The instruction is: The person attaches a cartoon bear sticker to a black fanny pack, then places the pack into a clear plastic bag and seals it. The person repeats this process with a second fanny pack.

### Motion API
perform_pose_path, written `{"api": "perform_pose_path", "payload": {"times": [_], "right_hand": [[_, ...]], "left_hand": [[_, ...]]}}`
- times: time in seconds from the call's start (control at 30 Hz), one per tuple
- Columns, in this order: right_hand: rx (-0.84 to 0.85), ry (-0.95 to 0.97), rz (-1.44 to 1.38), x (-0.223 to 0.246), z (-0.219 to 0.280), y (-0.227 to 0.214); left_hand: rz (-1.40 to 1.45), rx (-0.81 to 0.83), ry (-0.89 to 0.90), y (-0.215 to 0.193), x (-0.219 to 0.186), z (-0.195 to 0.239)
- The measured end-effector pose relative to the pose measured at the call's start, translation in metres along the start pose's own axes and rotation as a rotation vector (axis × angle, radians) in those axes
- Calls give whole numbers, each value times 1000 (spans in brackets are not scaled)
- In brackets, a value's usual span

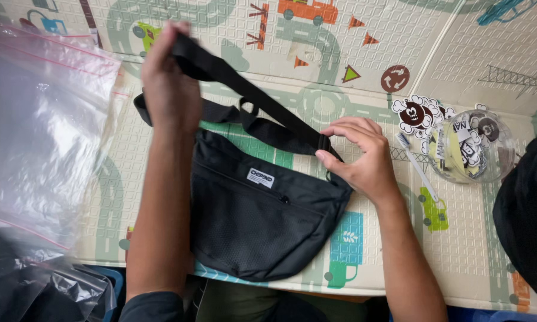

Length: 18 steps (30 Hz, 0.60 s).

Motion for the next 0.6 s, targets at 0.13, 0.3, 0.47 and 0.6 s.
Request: {"api": "perform_pose_path", "payload": {"times": [0.13, 0.3, 0.47, 0.6], "right_hand": [[191, 58, -104, -4, 2, 5], [311, 412, -216, -49, 17, 15], [238, 559, -564, -56, 20, 31], [135, 663, -804, -65, 23, 39]], "left_hand": [[187, -293, 0, -61, -28, -19], [-540, -207, 165, -20, -34, -6], [-914, 31, 454, 26, -72, 16], [-1453, 152, 300, 34, -84, 18]]}}
Point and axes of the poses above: each hand's wrist, its own z-axis away from the middle knuckle, its own y-axis out of the palm, x = y × z, the point moved 8 cm from there along -z, towards the middle knuckle, and after that the axes turned 12 degrees about z, right-handed, at the moved point
